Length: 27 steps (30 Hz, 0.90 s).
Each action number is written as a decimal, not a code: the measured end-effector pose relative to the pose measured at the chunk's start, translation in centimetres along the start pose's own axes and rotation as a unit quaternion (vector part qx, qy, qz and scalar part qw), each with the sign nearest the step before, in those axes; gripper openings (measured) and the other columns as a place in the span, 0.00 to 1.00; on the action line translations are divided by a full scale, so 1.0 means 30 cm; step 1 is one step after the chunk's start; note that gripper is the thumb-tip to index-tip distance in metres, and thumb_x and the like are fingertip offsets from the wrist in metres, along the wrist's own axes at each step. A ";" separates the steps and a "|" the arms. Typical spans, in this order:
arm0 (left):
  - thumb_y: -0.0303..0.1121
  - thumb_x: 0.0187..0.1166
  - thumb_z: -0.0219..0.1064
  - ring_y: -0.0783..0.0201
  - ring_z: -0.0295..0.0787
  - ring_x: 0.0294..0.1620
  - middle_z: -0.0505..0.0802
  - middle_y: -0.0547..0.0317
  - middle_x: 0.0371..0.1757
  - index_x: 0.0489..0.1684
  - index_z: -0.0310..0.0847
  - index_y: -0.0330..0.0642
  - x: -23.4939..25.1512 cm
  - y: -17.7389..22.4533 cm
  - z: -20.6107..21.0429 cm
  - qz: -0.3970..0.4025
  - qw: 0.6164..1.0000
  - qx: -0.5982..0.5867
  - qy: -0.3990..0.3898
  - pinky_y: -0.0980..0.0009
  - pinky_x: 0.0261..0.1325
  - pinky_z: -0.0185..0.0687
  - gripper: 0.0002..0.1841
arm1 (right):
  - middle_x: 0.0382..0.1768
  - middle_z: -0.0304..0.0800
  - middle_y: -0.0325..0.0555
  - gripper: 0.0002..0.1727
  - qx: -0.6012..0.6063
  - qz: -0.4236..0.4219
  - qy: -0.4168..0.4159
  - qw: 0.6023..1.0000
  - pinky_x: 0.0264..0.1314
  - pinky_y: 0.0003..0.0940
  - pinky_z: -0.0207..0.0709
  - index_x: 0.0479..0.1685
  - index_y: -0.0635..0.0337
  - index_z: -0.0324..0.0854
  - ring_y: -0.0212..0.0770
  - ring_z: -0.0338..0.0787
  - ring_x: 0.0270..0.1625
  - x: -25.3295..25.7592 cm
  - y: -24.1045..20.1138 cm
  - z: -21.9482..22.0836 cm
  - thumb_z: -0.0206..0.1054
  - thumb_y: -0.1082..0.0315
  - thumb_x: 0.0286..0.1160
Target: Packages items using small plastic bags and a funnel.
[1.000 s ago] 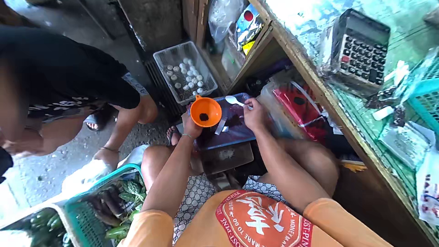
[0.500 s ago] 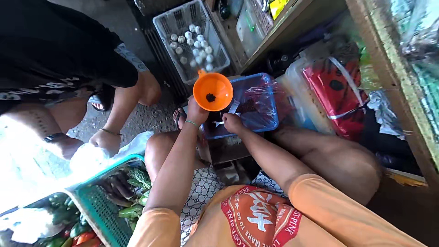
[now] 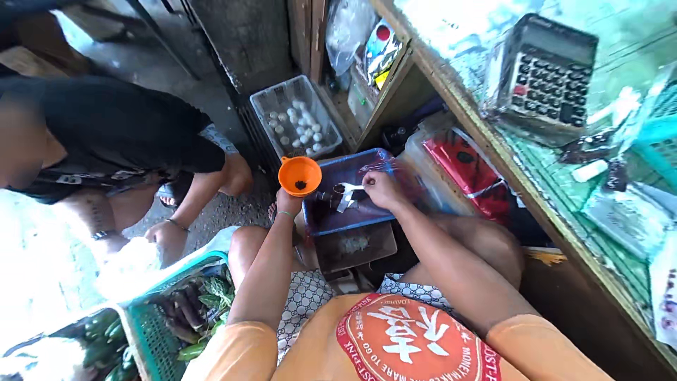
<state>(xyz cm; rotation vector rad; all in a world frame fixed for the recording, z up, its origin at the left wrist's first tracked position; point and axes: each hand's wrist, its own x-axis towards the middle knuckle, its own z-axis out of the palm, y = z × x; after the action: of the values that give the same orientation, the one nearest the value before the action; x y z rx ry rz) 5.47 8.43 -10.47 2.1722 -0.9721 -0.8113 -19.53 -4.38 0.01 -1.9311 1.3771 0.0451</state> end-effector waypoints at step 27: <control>0.36 0.78 0.73 0.65 0.94 0.45 0.95 0.55 0.44 0.55 0.86 0.37 -0.385 0.423 -0.170 0.186 0.979 -0.061 0.060 0.60 0.56 0.91 0.15 | 0.61 0.88 0.60 0.24 0.000 -0.145 0.007 0.989 0.73 0.65 0.75 0.73 0.59 0.81 0.61 0.85 0.68 -0.068 -0.006 0.065 0.68 0.64 0.77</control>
<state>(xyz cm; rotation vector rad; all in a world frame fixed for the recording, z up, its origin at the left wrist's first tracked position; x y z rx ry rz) -2.32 12.18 5.20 1.8343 -1.1851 -0.5395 -19.52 -1.58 -0.41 -2.1163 1.0913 -0.1072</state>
